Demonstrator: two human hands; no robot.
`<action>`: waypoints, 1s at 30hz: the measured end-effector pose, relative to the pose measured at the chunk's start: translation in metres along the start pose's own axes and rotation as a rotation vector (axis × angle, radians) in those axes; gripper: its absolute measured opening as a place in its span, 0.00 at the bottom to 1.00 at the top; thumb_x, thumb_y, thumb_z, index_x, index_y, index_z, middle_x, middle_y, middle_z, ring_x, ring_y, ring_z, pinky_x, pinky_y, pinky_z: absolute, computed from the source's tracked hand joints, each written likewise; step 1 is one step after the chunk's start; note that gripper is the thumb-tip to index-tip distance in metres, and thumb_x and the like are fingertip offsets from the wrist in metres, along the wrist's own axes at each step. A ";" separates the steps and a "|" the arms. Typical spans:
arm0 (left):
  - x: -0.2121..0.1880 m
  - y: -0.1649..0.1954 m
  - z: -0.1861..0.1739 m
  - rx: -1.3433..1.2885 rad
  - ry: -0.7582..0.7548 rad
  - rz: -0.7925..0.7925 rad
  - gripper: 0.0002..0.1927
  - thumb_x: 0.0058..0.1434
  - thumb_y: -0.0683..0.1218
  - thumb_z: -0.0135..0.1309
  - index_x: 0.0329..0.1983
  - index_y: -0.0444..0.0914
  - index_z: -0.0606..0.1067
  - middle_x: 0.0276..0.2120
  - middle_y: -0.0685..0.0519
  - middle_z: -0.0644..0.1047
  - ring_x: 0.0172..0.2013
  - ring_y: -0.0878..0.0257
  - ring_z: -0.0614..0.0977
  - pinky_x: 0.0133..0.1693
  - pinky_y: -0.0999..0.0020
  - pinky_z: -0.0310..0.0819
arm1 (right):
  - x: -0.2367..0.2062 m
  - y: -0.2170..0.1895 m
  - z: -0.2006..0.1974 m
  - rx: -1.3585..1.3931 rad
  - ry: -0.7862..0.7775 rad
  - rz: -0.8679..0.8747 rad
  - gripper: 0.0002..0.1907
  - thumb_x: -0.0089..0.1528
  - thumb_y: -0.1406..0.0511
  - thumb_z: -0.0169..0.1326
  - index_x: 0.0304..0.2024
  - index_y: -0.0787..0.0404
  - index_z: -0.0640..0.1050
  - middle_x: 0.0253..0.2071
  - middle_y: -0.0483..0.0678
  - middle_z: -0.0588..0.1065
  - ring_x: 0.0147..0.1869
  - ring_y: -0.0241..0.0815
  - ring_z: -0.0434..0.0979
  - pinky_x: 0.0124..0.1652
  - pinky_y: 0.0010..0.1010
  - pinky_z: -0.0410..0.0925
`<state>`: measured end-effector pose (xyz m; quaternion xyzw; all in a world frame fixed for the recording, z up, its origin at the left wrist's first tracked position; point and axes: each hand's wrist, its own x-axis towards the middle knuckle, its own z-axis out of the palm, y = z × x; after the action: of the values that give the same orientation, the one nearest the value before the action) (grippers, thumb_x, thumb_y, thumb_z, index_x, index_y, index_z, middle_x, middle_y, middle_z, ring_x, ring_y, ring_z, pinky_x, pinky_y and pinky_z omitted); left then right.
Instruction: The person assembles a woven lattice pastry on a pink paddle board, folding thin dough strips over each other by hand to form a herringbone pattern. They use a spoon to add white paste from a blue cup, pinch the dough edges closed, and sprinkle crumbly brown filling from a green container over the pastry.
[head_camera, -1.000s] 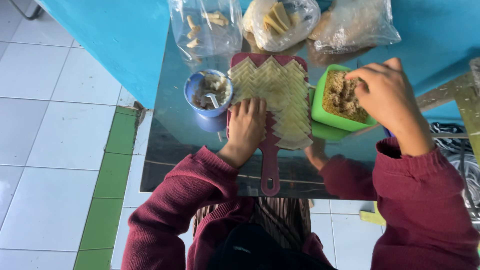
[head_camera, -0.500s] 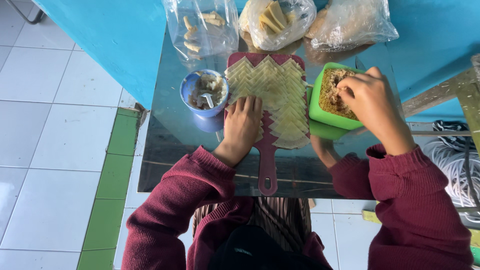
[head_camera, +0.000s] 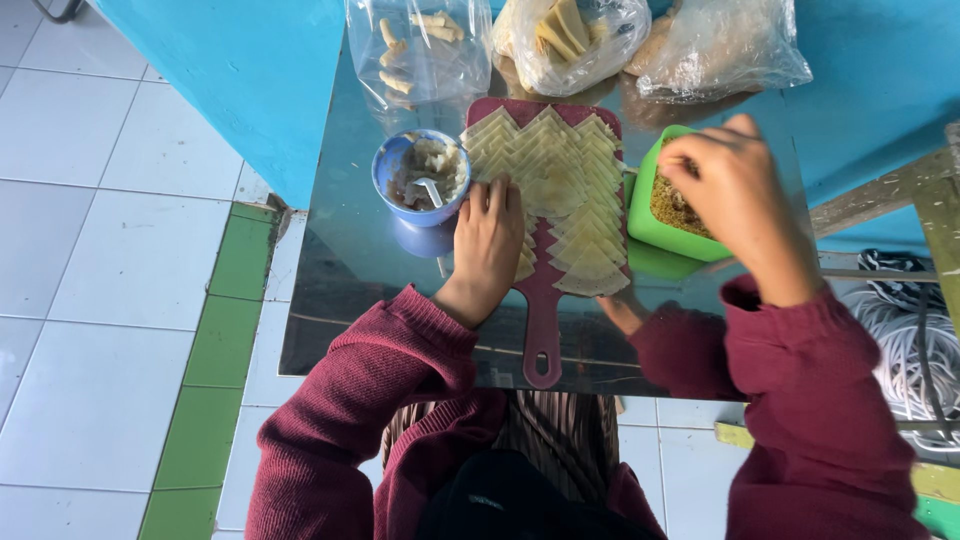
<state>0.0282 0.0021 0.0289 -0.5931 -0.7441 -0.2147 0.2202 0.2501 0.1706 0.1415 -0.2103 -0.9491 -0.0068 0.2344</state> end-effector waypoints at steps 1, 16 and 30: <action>0.001 0.000 0.001 -0.001 0.002 0.002 0.27 0.49 0.39 0.57 0.55 0.29 0.71 0.55 0.44 0.70 0.51 0.51 0.73 0.52 0.62 0.73 | 0.007 -0.006 0.009 0.013 0.019 -0.017 0.03 0.65 0.67 0.64 0.37 0.58 0.82 0.33 0.48 0.79 0.39 0.47 0.71 0.45 0.36 0.64; 0.011 0.007 0.020 -0.108 0.050 -0.108 0.17 0.57 0.51 0.60 0.42 0.37 0.73 0.43 0.49 0.72 0.46 0.53 0.76 0.45 0.60 0.74 | 0.028 -0.056 0.105 0.092 0.022 -0.191 0.11 0.55 0.69 0.66 0.40 0.63 0.81 0.41 0.48 0.78 0.49 0.52 0.71 0.52 0.39 0.67; 0.013 0.006 0.022 -0.065 0.070 -0.128 0.19 0.55 0.50 0.62 0.43 0.36 0.72 0.43 0.48 0.72 0.46 0.53 0.76 0.46 0.61 0.75 | 0.014 -0.059 0.103 0.261 0.125 -0.097 0.05 0.61 0.71 0.63 0.41 0.61 0.82 0.44 0.46 0.78 0.49 0.51 0.72 0.50 0.38 0.67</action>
<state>0.0298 0.0263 0.0192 -0.5433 -0.7649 -0.2729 0.2127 0.1698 0.1342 0.0607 -0.1310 -0.9346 0.0921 0.3176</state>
